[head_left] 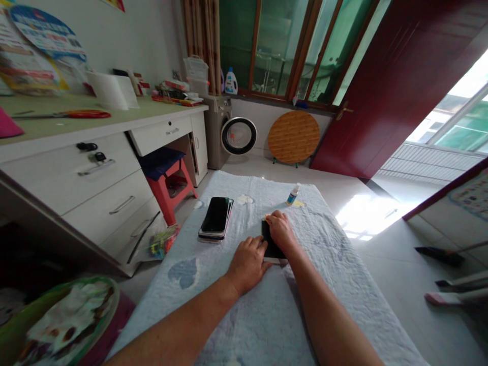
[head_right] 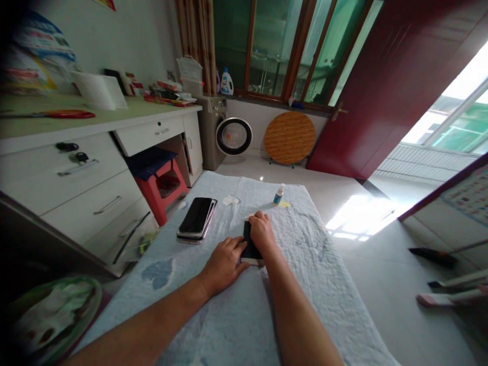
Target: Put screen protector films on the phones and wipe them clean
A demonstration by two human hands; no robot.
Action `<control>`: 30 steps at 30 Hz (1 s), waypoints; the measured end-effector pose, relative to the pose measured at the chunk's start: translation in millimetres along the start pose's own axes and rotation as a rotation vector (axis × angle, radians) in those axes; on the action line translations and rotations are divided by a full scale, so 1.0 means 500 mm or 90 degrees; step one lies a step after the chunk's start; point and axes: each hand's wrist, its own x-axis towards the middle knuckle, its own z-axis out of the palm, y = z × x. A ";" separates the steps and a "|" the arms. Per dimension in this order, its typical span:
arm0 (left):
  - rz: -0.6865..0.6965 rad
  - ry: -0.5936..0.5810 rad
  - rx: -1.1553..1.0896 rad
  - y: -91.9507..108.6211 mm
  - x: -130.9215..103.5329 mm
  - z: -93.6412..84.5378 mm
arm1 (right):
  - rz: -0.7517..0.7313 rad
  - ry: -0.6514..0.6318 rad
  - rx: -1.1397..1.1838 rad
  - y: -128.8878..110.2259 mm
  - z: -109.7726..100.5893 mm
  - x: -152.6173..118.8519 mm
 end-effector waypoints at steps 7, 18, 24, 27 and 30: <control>0.005 0.014 -0.001 -0.001 0.000 -0.001 | -0.083 -0.009 0.001 -0.021 0.006 0.008; -0.020 0.024 -0.013 0.004 -0.004 -0.001 | 0.076 0.022 -0.014 0.050 -0.007 -0.004; -0.016 0.014 -0.008 0.002 -0.002 0.000 | 0.087 0.023 -0.038 0.038 -0.001 -0.005; -0.011 0.009 -0.004 0.002 -0.001 -0.001 | 0.033 0.007 -0.021 0.017 0.002 -0.001; -0.014 0.007 -0.005 0.003 0.000 -0.005 | -0.043 0.005 -0.003 -0.004 0.002 -0.001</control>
